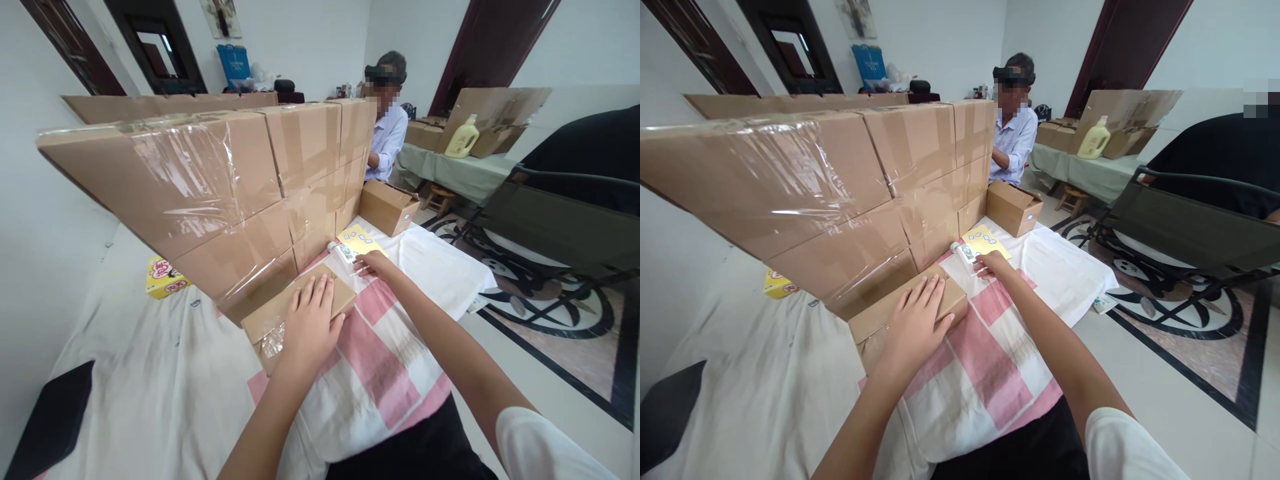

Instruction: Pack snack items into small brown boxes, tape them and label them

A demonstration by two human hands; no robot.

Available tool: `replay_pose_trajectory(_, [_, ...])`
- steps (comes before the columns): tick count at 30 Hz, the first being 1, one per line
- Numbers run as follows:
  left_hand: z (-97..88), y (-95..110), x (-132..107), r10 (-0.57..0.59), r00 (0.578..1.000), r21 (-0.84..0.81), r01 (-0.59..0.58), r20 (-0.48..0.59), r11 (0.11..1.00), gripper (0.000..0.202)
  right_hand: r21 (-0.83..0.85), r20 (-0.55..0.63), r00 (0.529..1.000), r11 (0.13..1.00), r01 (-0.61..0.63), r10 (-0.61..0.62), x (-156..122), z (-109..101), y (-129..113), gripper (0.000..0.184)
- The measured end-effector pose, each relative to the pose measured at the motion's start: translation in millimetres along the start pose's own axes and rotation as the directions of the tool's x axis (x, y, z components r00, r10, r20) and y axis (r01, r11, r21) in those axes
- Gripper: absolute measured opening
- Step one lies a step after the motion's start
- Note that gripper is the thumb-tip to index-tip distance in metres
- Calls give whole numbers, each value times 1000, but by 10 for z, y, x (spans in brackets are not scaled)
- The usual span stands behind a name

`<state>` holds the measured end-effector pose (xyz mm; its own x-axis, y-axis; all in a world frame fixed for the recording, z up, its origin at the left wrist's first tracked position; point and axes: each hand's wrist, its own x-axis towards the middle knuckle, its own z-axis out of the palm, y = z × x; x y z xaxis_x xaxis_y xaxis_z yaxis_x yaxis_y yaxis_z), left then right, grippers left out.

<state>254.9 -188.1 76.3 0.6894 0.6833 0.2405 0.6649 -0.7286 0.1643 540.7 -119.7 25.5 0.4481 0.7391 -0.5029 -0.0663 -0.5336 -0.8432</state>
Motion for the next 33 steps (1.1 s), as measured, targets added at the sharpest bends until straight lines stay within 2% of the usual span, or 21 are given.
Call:
replay_pose_trajectory(4, [-47,-32,5,14,1000,-20,-14,23,1000,61,51,-28,998,997,53,-51,2,-2,29,29])
replay_pose_trajectory(8, [-92,-47,0,12,999,-25,-11,38,1000,61,150,-115,977,969,197,-181,-70,40,70,36])
replay_pose_trajectory(13, [-76,-47,-17,17,1000,-12,-17,15,1000,60,285,-251,906,869,405,-340,-125,179,231,34])
replay_pose_trajectory(18, [-47,-58,-15,28,1000,14,-28,1,1000,58,385,-320,837,747,543,-444,-123,304,473,34])
replay_pose_trajectory(24, [-19,-61,-5,30,999,49,-29,-21,998,57,429,-347,782,654,623,-517,-114,371,614,32])
replay_pose_trajectory(29, [22,-51,-4,41,997,82,-36,-60,996,56,424,-384,753,622,658,-534,-91,383,662,31])
replay_pose_trajectory(33, [14,-31,12,40,997,109,-33,-70,994,55,420,-413,749,622,661,-518,-99,394,701,31])
